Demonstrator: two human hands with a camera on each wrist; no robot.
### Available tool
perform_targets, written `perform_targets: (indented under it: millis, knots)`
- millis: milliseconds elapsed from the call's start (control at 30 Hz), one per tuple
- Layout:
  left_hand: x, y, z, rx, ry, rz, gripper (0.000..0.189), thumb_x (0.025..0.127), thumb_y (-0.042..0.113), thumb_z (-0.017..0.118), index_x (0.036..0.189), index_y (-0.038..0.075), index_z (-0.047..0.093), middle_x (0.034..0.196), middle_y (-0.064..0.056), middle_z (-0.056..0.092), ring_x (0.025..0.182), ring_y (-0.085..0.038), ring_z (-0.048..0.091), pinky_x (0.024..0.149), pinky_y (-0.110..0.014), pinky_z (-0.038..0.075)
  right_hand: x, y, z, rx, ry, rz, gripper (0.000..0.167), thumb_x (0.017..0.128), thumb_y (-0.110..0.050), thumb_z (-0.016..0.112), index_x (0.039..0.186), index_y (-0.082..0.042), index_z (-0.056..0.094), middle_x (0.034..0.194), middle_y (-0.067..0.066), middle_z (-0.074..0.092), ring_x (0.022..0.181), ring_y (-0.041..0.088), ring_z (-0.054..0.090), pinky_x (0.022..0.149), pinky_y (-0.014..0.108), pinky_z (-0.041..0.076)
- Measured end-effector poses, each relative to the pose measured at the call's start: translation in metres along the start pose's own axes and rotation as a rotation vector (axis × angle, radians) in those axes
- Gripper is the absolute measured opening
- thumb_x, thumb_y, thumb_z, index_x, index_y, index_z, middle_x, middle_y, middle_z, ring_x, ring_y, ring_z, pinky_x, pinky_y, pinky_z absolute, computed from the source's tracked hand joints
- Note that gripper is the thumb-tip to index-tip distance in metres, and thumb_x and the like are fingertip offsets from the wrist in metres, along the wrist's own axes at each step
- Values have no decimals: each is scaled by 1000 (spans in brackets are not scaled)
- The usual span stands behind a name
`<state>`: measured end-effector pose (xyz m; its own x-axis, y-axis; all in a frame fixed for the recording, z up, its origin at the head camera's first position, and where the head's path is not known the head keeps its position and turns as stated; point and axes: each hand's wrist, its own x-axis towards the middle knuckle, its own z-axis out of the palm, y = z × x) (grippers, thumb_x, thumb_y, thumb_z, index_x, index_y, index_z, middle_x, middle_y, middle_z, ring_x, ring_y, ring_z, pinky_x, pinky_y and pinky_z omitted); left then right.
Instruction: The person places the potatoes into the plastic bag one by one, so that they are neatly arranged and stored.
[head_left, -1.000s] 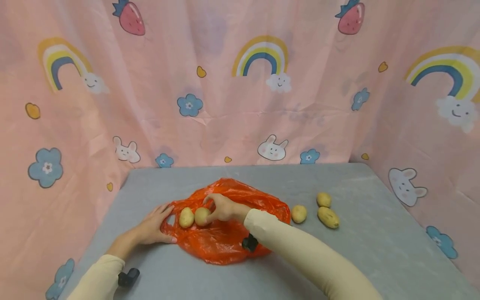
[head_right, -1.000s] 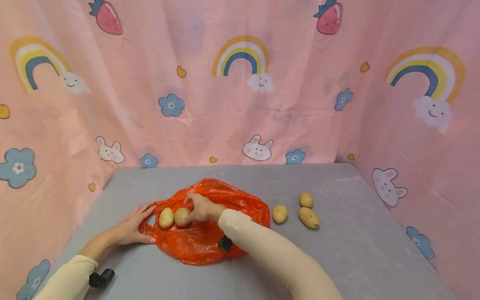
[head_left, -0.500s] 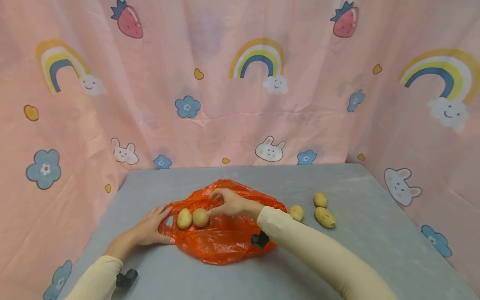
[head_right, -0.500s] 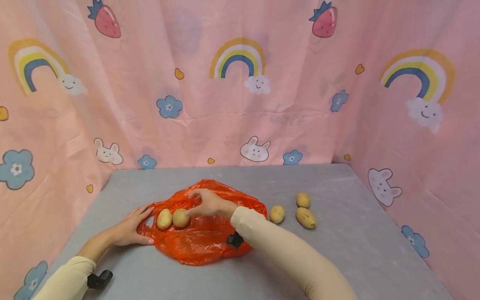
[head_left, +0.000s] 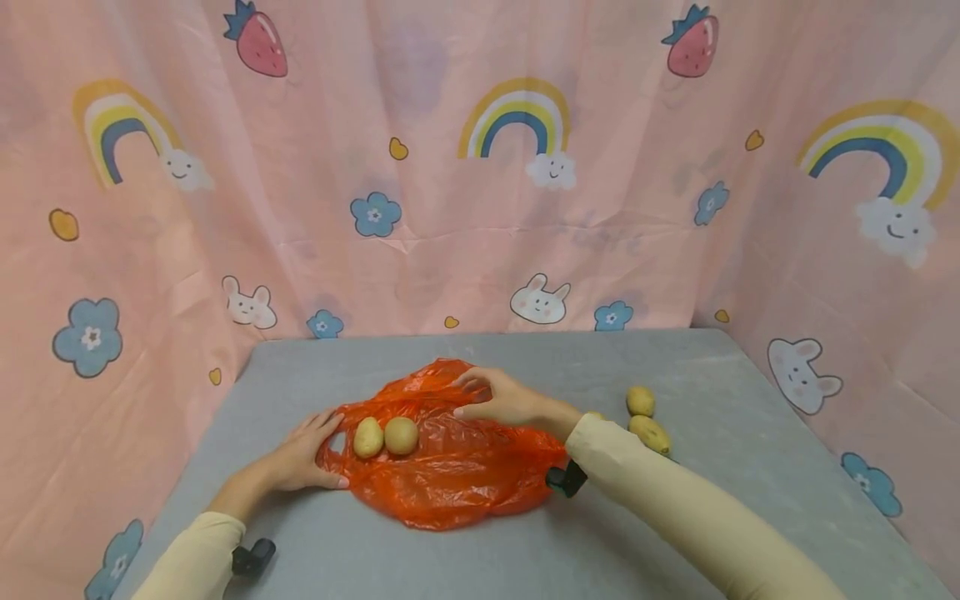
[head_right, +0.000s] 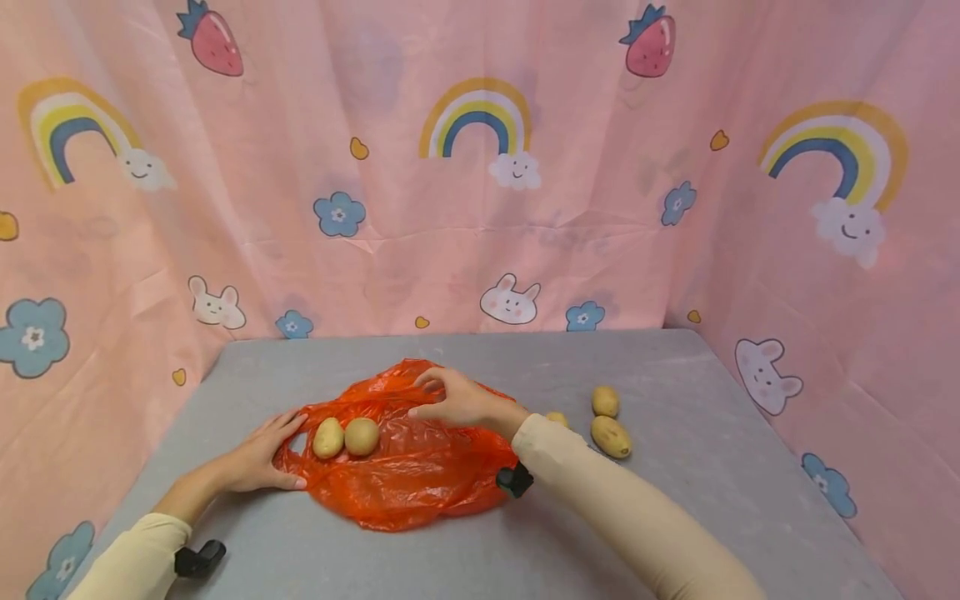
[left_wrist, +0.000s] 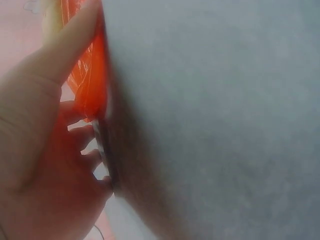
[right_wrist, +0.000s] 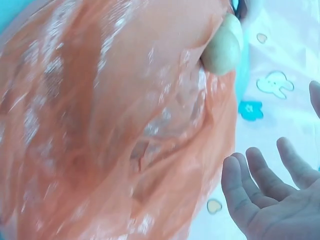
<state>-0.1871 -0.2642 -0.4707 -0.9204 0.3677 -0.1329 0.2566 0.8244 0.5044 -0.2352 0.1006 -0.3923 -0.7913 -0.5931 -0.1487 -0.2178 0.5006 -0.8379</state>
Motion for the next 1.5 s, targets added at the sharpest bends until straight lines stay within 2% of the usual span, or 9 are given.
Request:
perform_targets:
  millis: [400, 533, 800, 1033, 1133, 1300, 1500]
  knots:
    - [1, -1, -3, -24, -32, -28, 117, 71, 52, 88, 156, -4, 30, 164, -32, 21, 148, -60, 14, 114, -77, 19, -31, 22, -37, -45, 19, -67, 51, 99, -23, 65, 140, 4, 50, 146, 27, 51, 136, 49, 47, 112, 62, 41]
    - [1, -1, -3, -18, -29, -21, 116, 72, 52, 87, 156, -4, 30, 164, -31, 20, 148, -59, 14, 115, -77, 17, -44, 29, -50, -34, 34, -48, 52, 99, -24, 66, 141, 2, 51, 147, 26, 51, 136, 48, 47, 113, 64, 39]
    - [2, -4, -3, -22, -32, -24, 117, 72, 54, 87, 156, -4, 29, 165, -31, 19, 150, -58, 12, 117, -75, 13, -67, 50, -70, -130, 88, -42, 51, 98, -26, 66, 140, 1, 53, 142, 29, 55, 127, 47, 54, 102, 58, 51]
    - [4, -5, -2, -16, -41, -34, 117, 72, 55, 86, 157, -3, 29, 165, -30, 19, 150, -57, 12, 117, -75, 14, -87, 69, -85, -159, 103, -7, 53, 98, -25, 67, 141, 2, 52, 143, 31, 54, 127, 49, 53, 101, 59, 50]
    - [4, -4, -3, -21, -45, -43, 117, 73, 55, 86, 157, -2, 29, 166, -29, 19, 151, -56, 11, 118, -75, 13, -94, 80, -91, -204, 115, 14, 53, 98, -26, 67, 141, 2, 53, 142, 31, 54, 126, 50, 53, 101, 62, 49]
    - [2, -4, -5, -24, -38, -36, 117, 73, 54, 86, 157, -3, 29, 165, -30, 19, 151, -57, 11, 118, -75, 12, -100, 99, -94, -292, 133, 64, 56, 95, -30, 71, 138, 1, 56, 140, 29, 56, 123, 48, 55, 100, 64, 48]
    - [1, -4, -3, -30, -36, -41, 116, 72, 53, 87, 157, -2, 29, 165, -30, 19, 151, -57, 11, 118, -74, 12, -102, 116, -92, -317, 102, 85, 56, 91, -23, 76, 135, 6, 56, 135, 31, 59, 119, 49, 57, 100, 63, 49]
